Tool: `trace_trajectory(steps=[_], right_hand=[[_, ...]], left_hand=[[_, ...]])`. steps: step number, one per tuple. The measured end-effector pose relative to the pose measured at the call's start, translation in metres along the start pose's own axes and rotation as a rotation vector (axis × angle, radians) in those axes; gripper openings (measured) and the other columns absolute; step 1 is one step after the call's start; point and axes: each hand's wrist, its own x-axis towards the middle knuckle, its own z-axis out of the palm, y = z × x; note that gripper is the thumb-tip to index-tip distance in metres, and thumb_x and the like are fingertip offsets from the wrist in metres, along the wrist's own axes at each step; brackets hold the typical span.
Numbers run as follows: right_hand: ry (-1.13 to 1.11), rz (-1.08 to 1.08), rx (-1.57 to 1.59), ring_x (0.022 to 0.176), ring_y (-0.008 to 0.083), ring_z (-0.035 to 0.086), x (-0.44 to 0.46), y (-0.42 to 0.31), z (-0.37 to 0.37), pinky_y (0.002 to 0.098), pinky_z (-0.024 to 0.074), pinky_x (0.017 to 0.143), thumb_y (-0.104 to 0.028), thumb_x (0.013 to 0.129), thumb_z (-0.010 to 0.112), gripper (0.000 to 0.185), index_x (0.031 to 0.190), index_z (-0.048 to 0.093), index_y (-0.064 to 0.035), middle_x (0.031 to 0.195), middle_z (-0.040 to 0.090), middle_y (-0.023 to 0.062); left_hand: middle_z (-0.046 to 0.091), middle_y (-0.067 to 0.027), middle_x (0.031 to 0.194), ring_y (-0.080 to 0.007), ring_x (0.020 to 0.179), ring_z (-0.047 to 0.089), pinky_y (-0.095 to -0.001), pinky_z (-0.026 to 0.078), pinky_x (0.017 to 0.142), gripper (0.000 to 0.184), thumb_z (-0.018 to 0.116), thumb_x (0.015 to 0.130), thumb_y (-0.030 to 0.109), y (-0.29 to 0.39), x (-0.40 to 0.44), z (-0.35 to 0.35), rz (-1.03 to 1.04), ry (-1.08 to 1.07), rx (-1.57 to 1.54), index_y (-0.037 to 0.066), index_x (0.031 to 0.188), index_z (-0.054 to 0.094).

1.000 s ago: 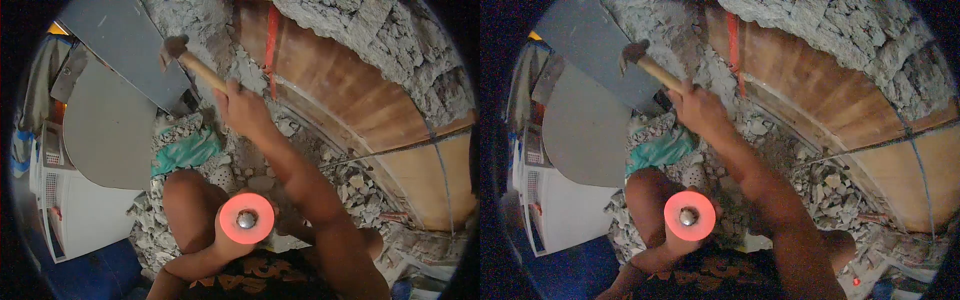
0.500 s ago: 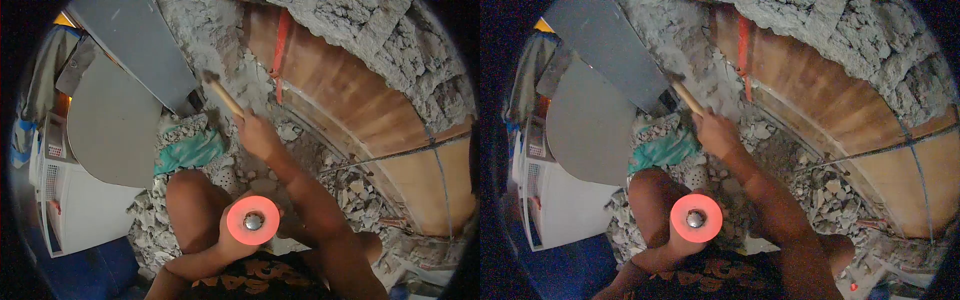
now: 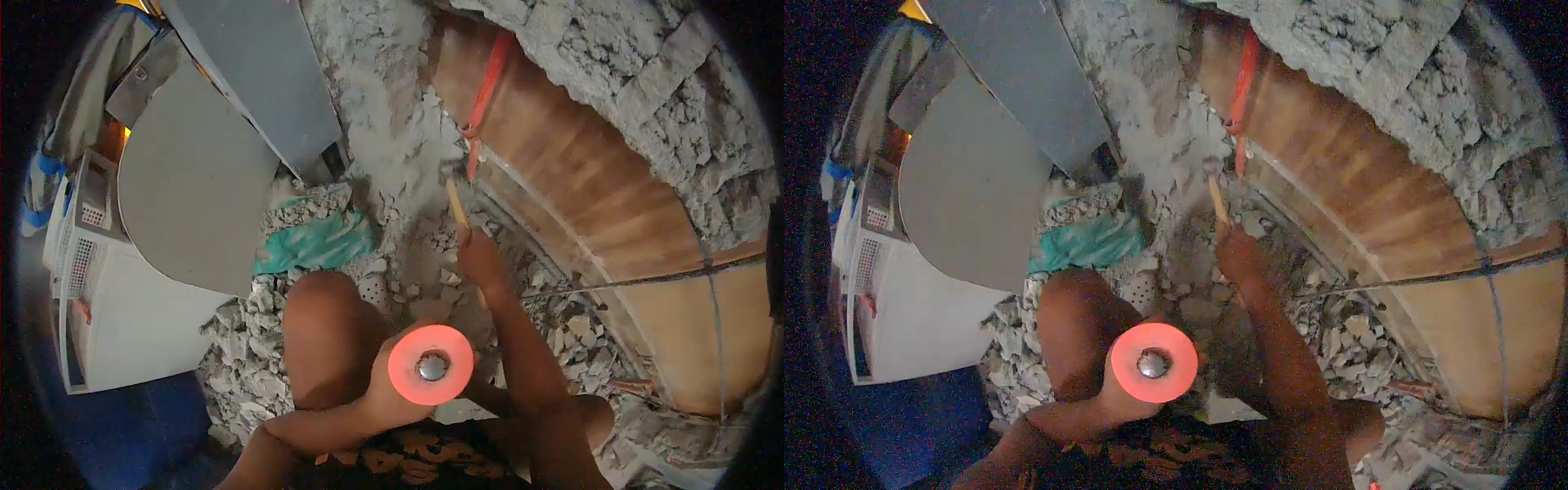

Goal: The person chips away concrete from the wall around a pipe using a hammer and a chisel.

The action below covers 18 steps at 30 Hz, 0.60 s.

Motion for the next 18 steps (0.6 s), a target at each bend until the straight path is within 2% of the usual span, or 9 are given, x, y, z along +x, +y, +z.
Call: trace_trajectory(steps=[1,3,5,8,11,12,14,16,18], right_hand=[[0.059,-0.038,0.181,0.086,0.0493,0.06,-0.009,-0.016,-0.009,0.0558,0.0479,0.075,-0.031,0.098,0.043,0.037,0.106,0.056,0.0024,0.088,0.063,0.0295],[0.171,-0.067,0.206,0.083,0.051,0.059,-0.003,-0.061,-0.037,0.0577,0.047,0.075,-0.033,0.099,0.043,0.039,0.106,0.054,0.0039,0.084,0.062,0.0308],[0.427,-0.241,0.308,0.081,0.0514,0.06,0.02,-0.095,-0.06,0.0576,0.0477,0.074,-0.032,0.099,0.043,0.039,0.106,0.053,0.0042,0.084,0.062,0.0308],[0.565,-0.271,0.226,0.079,0.0507,0.06,0.077,-0.104,-0.066,0.0569,0.0484,0.072,-0.031,0.099,0.042,0.037,0.107,0.054,0.0031,0.084,0.062,0.0301],[0.468,-0.153,0.191,0.068,0.0468,0.061,0.109,-0.071,-0.049,0.0512,0.0503,0.062,-0.027,0.098,0.044,0.037,0.104,0.052,0.0082,0.08,0.062,0.0288],[0.492,-0.344,-0.027,0.062,0.0428,0.061,0.132,-0.022,-0.013,0.0487,0.0502,0.057,-0.027,0.098,0.044,0.036,0.1,0.053,0.0076,0.078,0.062,0.0273],[0.318,-0.389,-0.067,0.053,0.0325,0.06,0.138,0.007,-0.013,0.0429,0.0488,0.048,-0.03,0.098,0.044,0.037,0.091,0.053,0.0047,0.072,0.061,0.0209],[0.111,-0.246,0.105,0.049,0.0263,0.058,0.11,-0.016,-0.055,0.0397,0.0477,0.045,-0.033,0.099,0.044,0.039,0.086,0.053,0.0022,0.069,0.06,0.016],[-0.304,0.298,0.82,0.044,0.0171,0.049,0.086,-0.036,-0.087,0.0351,0.0446,0.042,-0.041,0.1,0.041,0.043,0.081,0.051,-0.0032,0.063,0.052,0.0065]], left_hand=[[0.066,-0.0075,0.1,-0.0169,0.091,0.065,-0.0295,0.051,0.081,0.036,0.076,0.069,0.001,-0.001,0.0,0.002,-0.005,-0.025,-0.009,0.002,0.103,0.062],[0.065,-0.0075,0.1,-0.0172,0.092,0.065,-0.0296,0.051,0.081,0.037,0.076,0.07,0.001,0.001,0.002,0.004,-0.02,-0.071,-0.007,0.003,0.104,0.062],[0.064,-0.0074,0.101,-0.0174,0.092,0.064,-0.0297,0.051,0.081,0.038,0.076,0.07,0.001,0.001,0.004,0.007,-0.031,-0.094,-0.006,0.003,0.105,0.061],[0.064,-0.0076,0.098,-0.0178,0.091,0.064,-0.0299,0.051,0.08,0.036,0.075,0.07,0.002,-0.005,0.008,0.009,0.012,-0.039,0.066,0.003,0.103,0.061],[0.064,-0.0081,0.098,-0.0182,0.09,0.064,-0.0299,0.051,0.08,0.035,0.075,0.07,0.002,-0.007,0.01,0.012,-0.032,-0.042,0.057,0.003,0.103,0.062],[0.064,-0.0082,0.098,-0.0185,0.09,0.064,-0.03,0.051,0.079,0.035,0.075,0.07,0.002,-0.006,0.01,0.012,-0.011,-0.04,0.072,0.003,0.103,0.062],[0.064,-0.0084,0.098,-0.0189,0.09,0.064,-0.03,0.051,0.079,0.035,0.076,0.07,0.003,-0.003,0.014,0.012,0.018,-0.023,0.09,0.003,0.102,0.062],[0.064,-0.0084,0.097,-0.0198,0.089,0.064,-0.0301,0.05,0.079,0.035,0.076,0.071,0.003,0.0,0.015,0.011,0.102,0.021,0.072,0.003,0.102,0.061],[0.064,-0.0088,0.097,-0.0201,0.089,0.064,-0.0303,0.05,0.079,0.035,0.076,0.071,0.003,-0.005,0.011,0.009,0.067,0.013,0.069,0.003,0.102,0.061]])
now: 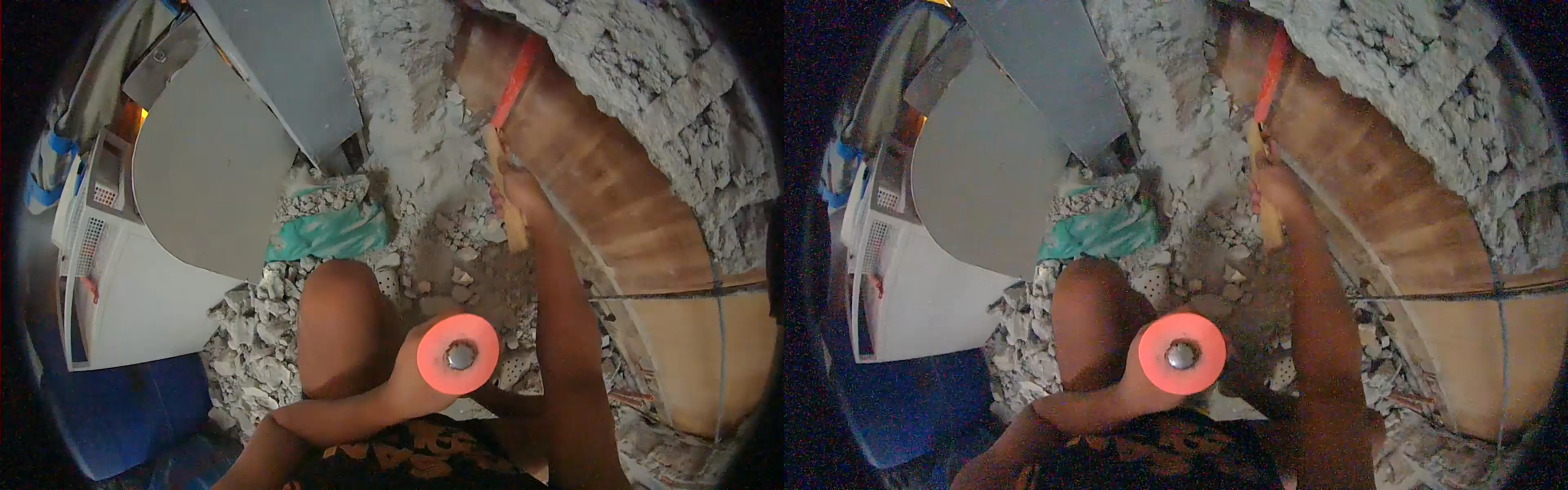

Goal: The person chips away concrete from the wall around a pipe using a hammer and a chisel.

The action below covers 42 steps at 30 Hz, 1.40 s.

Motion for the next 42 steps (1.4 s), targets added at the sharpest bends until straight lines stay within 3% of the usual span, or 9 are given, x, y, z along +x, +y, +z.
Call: trace_trajectory(steps=[10,13,19,21,28,31,34,37,42], right_hand=[[0.052,-0.028,0.283,0.047,0.0154,0.052,0.028,0.007,0.046,0.0338,0.0459,0.043,-0.043,0.1,0.041,0.042,0.094,0.051,-0.0029,0.065,0.052,0.0063],[0.146,-0.107,-0.383,0.057,0.0285,0.063,0.032,0.023,0.057,0.0403,0.0512,0.052,-0.039,0.1,0.04,0.043,0.111,0.05,0.0014,0.074,0.061,0.0154],[0.871,-1.227,-0.64,0.077,0.0485,0.062,0.01,0.008,0.072,0.0585,0.0469,0.071,-0.032,0.099,0.043,0.041,0.107,0.052,0.0075,0.082,0.061,0.034],[0.605,-0.653,-0.475,0.089,0.0471,0.062,-0.006,-0.024,0.07,0.058,0.0455,0.079,-0.03,0.098,0.044,0.038,0.105,0.052,0.0064,0.087,0.061,0.0346],[0.458,-0.54,-0.506,0.083,0.0448,0.064,0.108,0.056,0.05,0.0495,0.0494,0.08,-0.026,0.097,0.045,0.04,0.112,0.052,0.0105,0.088,0.064,0.0295],[0.475,-0.526,-0.776,0.056,0.0338,0.064,0.127,0.082,0.042,0.0438,0.0527,0.055,-0.025,0.097,0.043,0.028,0.105,0.051,0.0006,0.076,0.061,0.0234],[0.205,-0.528,-0.428,0.051,0.0297,0.062,0.1,0.1,0.035,0.0429,0.0515,0.051,-0.03,0.099,0.04,0.034,0.105,0.052,0.0014,0.074,0.059,0.0223],[0.391,-0.407,-0.458,0.064,0.0354,0.066,0.067,0.085,0.032,0.0433,0.0537,0.072,-0.027,0.098,0.04,0.039,0.107,0.055,0.0083,0.079,0.064,0.026],[0.144,-0.174,0.152,0.044,0.0195,0.048,0.015,0.039,0.041,0.034,0.0429,0.042,-0.033,0.101,0.039,0.036,0.096,0.045,0.0016,0.066,0.048,0.0058]], left_hand=[[0.063,-0.0099,0.098,-0.0199,0.09,0.063,-0.0306,0.05,0.079,0.034,0.074,0.071,0.002,-0.007,0.002,-0.014,-0.097,-0.021,-0.058,0.002,0.102,0.06],[0.063,-0.0092,0.098,-0.0187,0.091,0.063,-0.0302,0.05,0.08,0.034,0.074,0.071,0.002,-0.003,0.003,-0.015,-0.061,0.031,-0.028,0.001,0.102,0.06],[0.062,-0.0088,0.101,-0.0186,0.091,0.063,-0.0302,0.05,0.082,0.037,0.078,0.07,0.005,-0.007,0.001,-0.023,-0.217,-0.069,-0.164,0.002,0.102,0.06],[0.062,-0.009,0.1,-0.0191,0.091,0.063,-0.0302,0.05,0.081,0.037,0.078,0.07,0.005,-0.006,-0.001,-0.019,-0.178,-0.044,-0.158,0.002,0.102,0.061],[0.062,-0.0096,0.098,-0.0217,0.089,0.063,-0.0314,0.05,0.079,0.035,0.075,0.068,0.004,-0.004,0.003,-0.014,-0.053,-0.021,-0.041,0.003,0.1,0.061],[0.063,-0.0099,0.098,-0.022,0.089,0.064,-0.0312,0.05,0.079,0.035,0.076,0.068,0.005,-0.007,0.001,-0.013,-0.078,-0.006,0.047,0.003,0.101,0.062],[0.064,-0.0093,0.098,-0.021,0.09,0.064,-0.0306,0.05,0.079,0.035,0.075,0.069,0.004,-0.009,0.004,-0.01,0.019,0.035,0.119,0.003,0.101,0.062],[0.065,-0.0086,0.098,-0.019,0.091,0.064,-0.0304,0.05,0.08,0.035,0.075,0.069,0.004,-0.007,0.003,-0.005,-0.094,0.001,-0.044,0.003,0.101,0.062],[0.065,-0.0077,0.1,-0.0174,0.093,0.064,-0.0317,0.05,0.083,0.035,0.075,0.071,0.002,-0.001,-0.001,-0.001,-0.072,0.005,0.0,0.002,0.103,0.061]])
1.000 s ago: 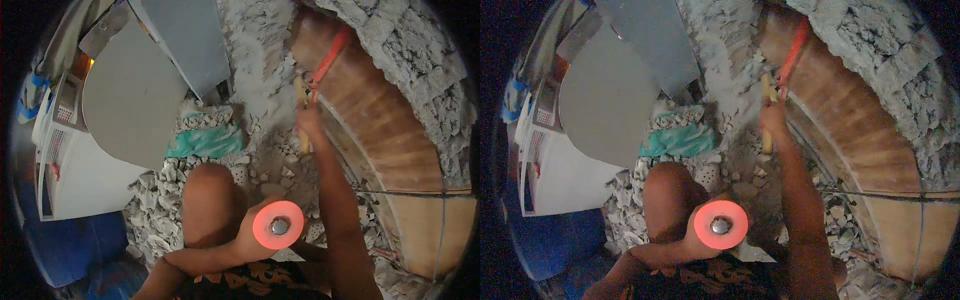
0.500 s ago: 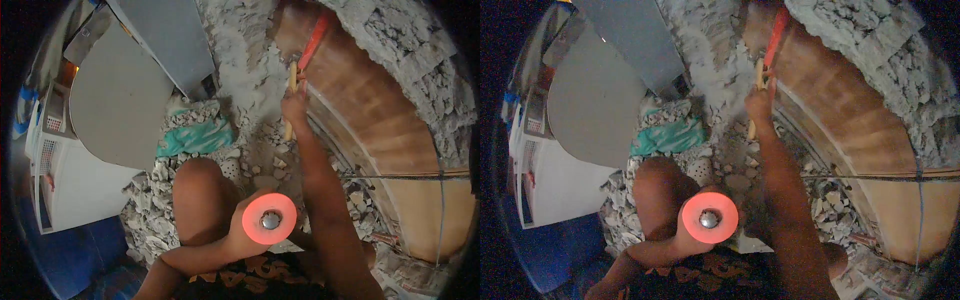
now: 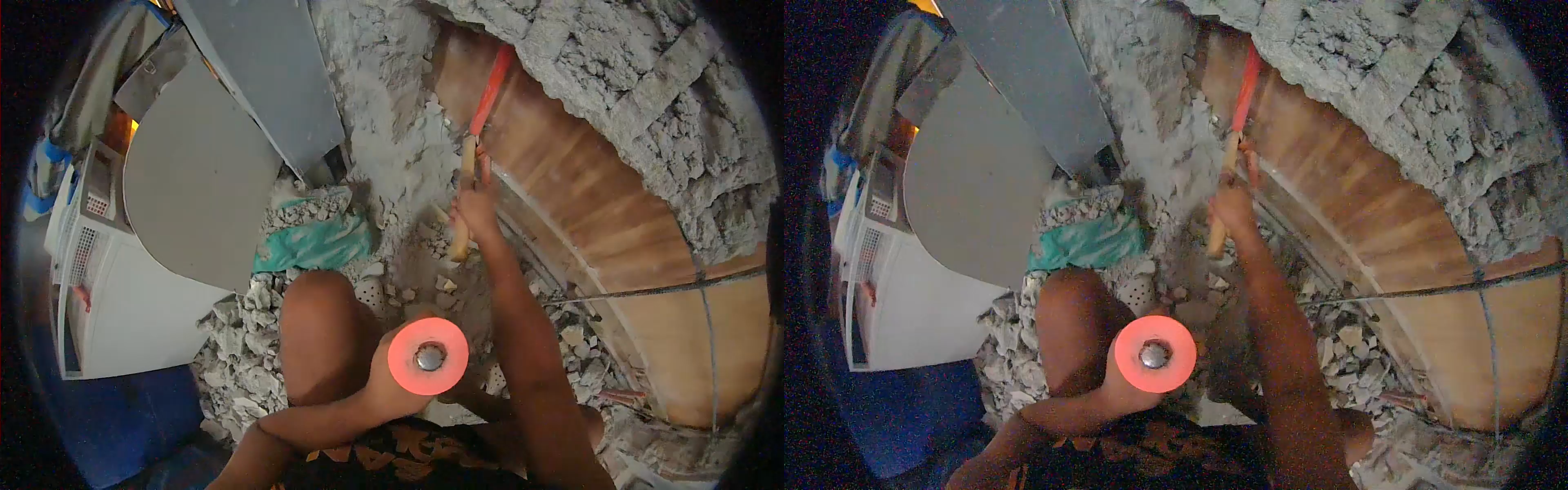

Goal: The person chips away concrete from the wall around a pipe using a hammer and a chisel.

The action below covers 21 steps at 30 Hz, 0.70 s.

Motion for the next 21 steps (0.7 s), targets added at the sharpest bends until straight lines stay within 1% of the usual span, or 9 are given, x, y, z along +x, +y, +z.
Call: trace_trajectory(steps=[1,3,7,8,10,13,17,20,21], right_hand=[[0.002,-0.001,0.002,0.044,0.0195,0.048,0.008,-0.002,0.003,0.034,0.0429,0.042,-0.033,0.101,0.039,0.036,0.096,0.045,0.0016,0.066,0.048,0.0058],[-0.277,0.259,0.923,0.047,0.0174,0.047,0.03,-0.011,0.01,0.0327,0.0427,0.042,-0.033,0.101,0.039,0.035,0.095,0.046,0.0011,0.066,0.047,0.0046],[-0.407,0.451,1.003,0.042,0.0203,0.044,0.029,-0.021,0.029,0.0382,0.0412,0.043,-0.045,0.1,0.04,0.04,0.111,0.046,-0.0067,0.06,0.048,0.007],[-0.22,0.298,0.644,0.045,0.0174,0.043,0.003,-0.025,0.03,0.0353,0.0412,0.043,-0.04,0.1,0.04,0.033,0.109,0.044,-0.0077,0.064,0.047,0.0054],[-0.084,0.238,0.29,0.046,0.0146,0.043,0.0,-0.008,0.023,0.0337,0.041,0.042,-0.036,0.101,0.04,0.028,0.111,0.04,-0.0108,0.068,0.047,0.0039],[-0.118,0.181,0.047,0.045,0.0147,0.045,0.027,0.033,0.002,0.0343,0.0423,0.042,-0.039,0.1,0.042,0.031,0.108,0.043,-0.0092,0.065,0.048,0.0033],[-0.211,0.056,-0.175,0.045,0.014,0.046,0.015,0.017,-0.025,0.0338,0.0412,0.041,-0.039,0.1,0.043,0.032,0.101,0.046,-0.0077,0.063,0.047,0.0027],[-0.217,0.101,-0.101,0.043,0.023,0.054,0.017,0.02,-0.044,0.0394,0.0478,0.042,-0.043,0.1,0.04,0.049,0.09,0.052,0.0034,0.063,0.057,0.0112],[-0.365,0.137,-0.129,0.046,0.0225,0.055,0.024,0.034,-0.054,0.0387,0.0483,0.044,-0.039,0.099,0.043,0.044,0.093,0.054,0.0031,0.065,0.058,0.0105]], left_hand=[[0.065,-0.0084,0.099,-0.0175,0.091,0.064,-0.0306,0.05,0.082,0.035,0.074,0.07,0.001,-0.001,-0.001,0.002,0.002,0.036,-0.016,0.002,0.102,0.062],[0.065,-0.0085,0.099,-0.0175,0.091,0.064,-0.0307,0.05,0.082,0.035,0.074,0.07,0.001,-0.003,-0.003,0.003,0.003,0.026,0.031,0.002,0.103,0.061],[0.066,-0.0087,0.099,-0.0173,0.091,0.064,-0.0308,0.05,0.082,0.035,0.073,0.07,-0.001,0.002,0.003,0.005,0.018,0.014,0.009,0.001,0.103,0.061],[0.066,-0.0087,0.099,-0.0173,0.091,0.064,-0.0308,0.05,0.082,0.035,0.073,0.07,-0.001,0.002,0.003,0.005,0.029,0.015,0.01,0.001,0.103,0.061],[0.067,-0.0083,0.097,-0.017,0.09,0.065,-0.0304,0.051,0.082,0.032,0.073,0.071,-0.001,-0.001,0.002,0.006,-0.06,0.038,-0.062,0.001,0.101,0.062],[0.067,-0.0076,0.095,-0.0166,0.089,0.065,-0.0301,0.051,0.08,0.029,0.073,0.072,-0.001,0.002,0.005,0.006,0.026,0.018,0.03,0.002,0.099,0.064],[0.068,-0.0074,0.093,-0.0165,0.088,0.065,-0.0298,0.051,0.079,0.026,0.072,0.073,-0.001,0.007,0.007,0.01,0.015,0.0,0.022,0.002,0.097,0.064],[0.068,-0.0067,0.095,-0.0162,0.089,0.065,-0.0295,0.051,0.079,0.027,0.071,0.074,-0.002,0.009,0.008,0.013,0.025,-0.013,0.037,0.002,0.099,0.064],[0.068,-0.0065,0.096,-0.0161,0.089,0.065,-0.0296,0.051,0.08,0.027,0.07,0.074,-0.003,0.009,0.008,0.014,0.021,-0.023,-0.029,0.001,0.1,0.064]])
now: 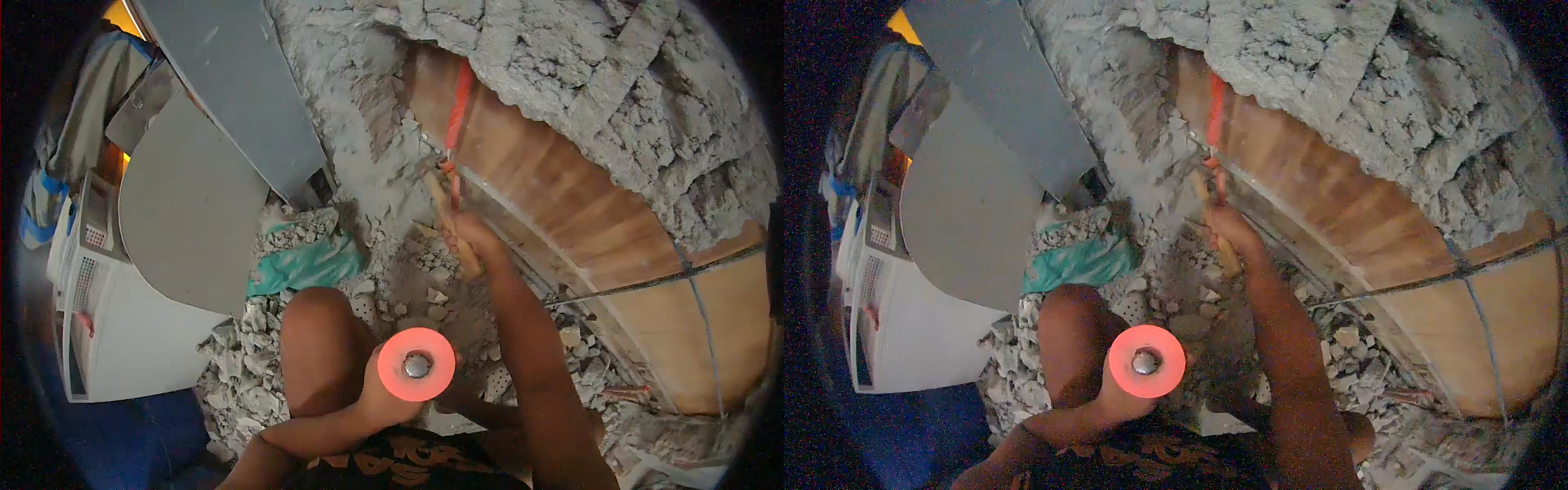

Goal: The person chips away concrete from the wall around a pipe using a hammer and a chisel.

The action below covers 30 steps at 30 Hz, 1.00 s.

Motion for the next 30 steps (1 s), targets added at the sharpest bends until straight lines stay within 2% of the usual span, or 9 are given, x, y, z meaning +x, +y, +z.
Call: trace_trajectory(steps=[3,9,13,16,19,23,25,28,30], right_hand=[[-0.195,0.031,-0.224,0.052,0.0237,0.058,0.022,0.046,0.004,0.0396,0.0497,0.048,-0.035,0.097,0.049,0.039,0.096,0.058,0.0024,0.07,0.06,0.0117],[0.28,-0.112,-1.05,0.059,0.0293,0.063,0.038,0.204,0.048,0.0441,0.0523,0.057,-0.037,0.092,0.055,0.039,0.096,0.064,0.001,0.079,0.064,0.0175],[0.303,-0.099,-1.283,0.067,0.0316,0.066,0.033,0.195,0.04,0.0459,0.0542,0.066,-0.04,0.089,0.058,0.042,0.095,0.067,0.001,0.087,0.067,0.0228],[0.339,-0.153,-1.113,0.07,0.0294,0.067,0.013,0.16,0.036,0.0435,0.0527,0.068,-0.048,0.085,0.061,0.05,0.092,0.068,0.0008,0.083,0.067,0.0206],[0.301,0.106,-0.688,0.061,0.0261,0.063,0.0,0.127,0.045,0.0412,0.0493,0.06,-0.052,0.086,0.06,0.055,0.092,0.067,0.0017,0.067,0.062,0.0131],[0.225,-0.474,-0.117,0.054,0.0156,0.055,0.021,0.085,0.082,0.0315,0.0429,0.05,-0.028,0.089,0.064,0.031,0.093,0.062,0.0023,0.062,0.054,0.0057],[0.125,-0.311,0.051,0.053,0.0123,0.054,0.059,0.053,0.084,0.0289,0.0426,0.049,-0.018,0.087,0.064,0.02,0.092,0.06,0.0018,0.064,0.053,0.0039],[0.552,-0.62,-0.054,0.054,0.0224,0.059,0.111,0.015,0.081,0.0354,0.0468,0.051,-0.019,0.087,0.062,0.021,0.087,0.06,0.0023,0.064,0.058,0.0102],[0.763,-0.487,-0.244,0.061,0.0376,0.063,0.113,-0.009,0.074,0.0439,0.0499,0.058,-0.022,0.087,0.061,0.026,0.088,0.06,0.0039,0.069,0.062,0.0214]], left_hand=[[0.068,-0.0063,0.098,-0.0159,0.091,0.065,-0.0299,0.05,0.082,0.028,0.07,0.075,-0.004,0.003,0.0,0.002,0.008,0.004,-0.038,0.001,0.101,0.063],[0.067,-0.0074,0.1,-0.0162,0.094,0.064,-0.0308,0.05,0.084,0.03,0.069,0.075,-0.005,-0.012,-0.006,-0.008,-0.022,0.026,0.024,0.001,0.103,0.063],[0.067,-0.0075,0.101,-0.0168,0.095,0.064,-0.0315,0.05,0.085,0.03,0.069,0.075,-0.004,-0.016,-0.009,-0.015,-0.11,0.039,-0.055,0.001,0.103,0.062],[0.067,-0.008,0.102,-0.0172,0.095,0.064,-0.032,0.05,0.085,0.03,0.069,0.075,-0.005,-0.015,-0.008,-0.019,-0.145,0.091,0.055,0.001,0.104,0.062],[0.067,-0.0086,0.102,-0.0176,0.097,0.064,-0.0321,0.051,0.086,0.031,0.069,0.075,-0.005,-0.029,-0.012,-0.024,-0.211,0.127,-0.128,0.001,0.105,0.062],[0.067,-0.0092,0.103,-0.0178,0.097,0.064,-0.0322,0.051,0.086,0.032,0.069,0.075,-0.006,-0.024,-0.009,-0.028,-0.28,0.11,-0.186,0.0,0.106,0.061],[0.067,-0.0093,0.102,-0.018,0.097,0.064,-0.0322,0.051,0.086,0.032,0.069,0.075,-0.006,-0.027,-0.011,-0.03,-0.312,0.108,-0.223,0.0,0.106,0.06],[0.066,-0.0099,0.102,-0.0185,0.097,0.064,-0.0325,0.052,0.086,0.031,0.068,0.076,-0.007,-0.033,-0.012,-0.033,-0.322,0.16,-0.206,0.0,0.105,0.06],[0.066,-0.0104,0.102,-0.019,0.097,0.064,-0.0327,0.052,0.086,0.029,0.066,0.078,-0.007,-0.032,-0.009,-0.035,-0.303,0.173,-0.155,0.0,0.105,0.06]])
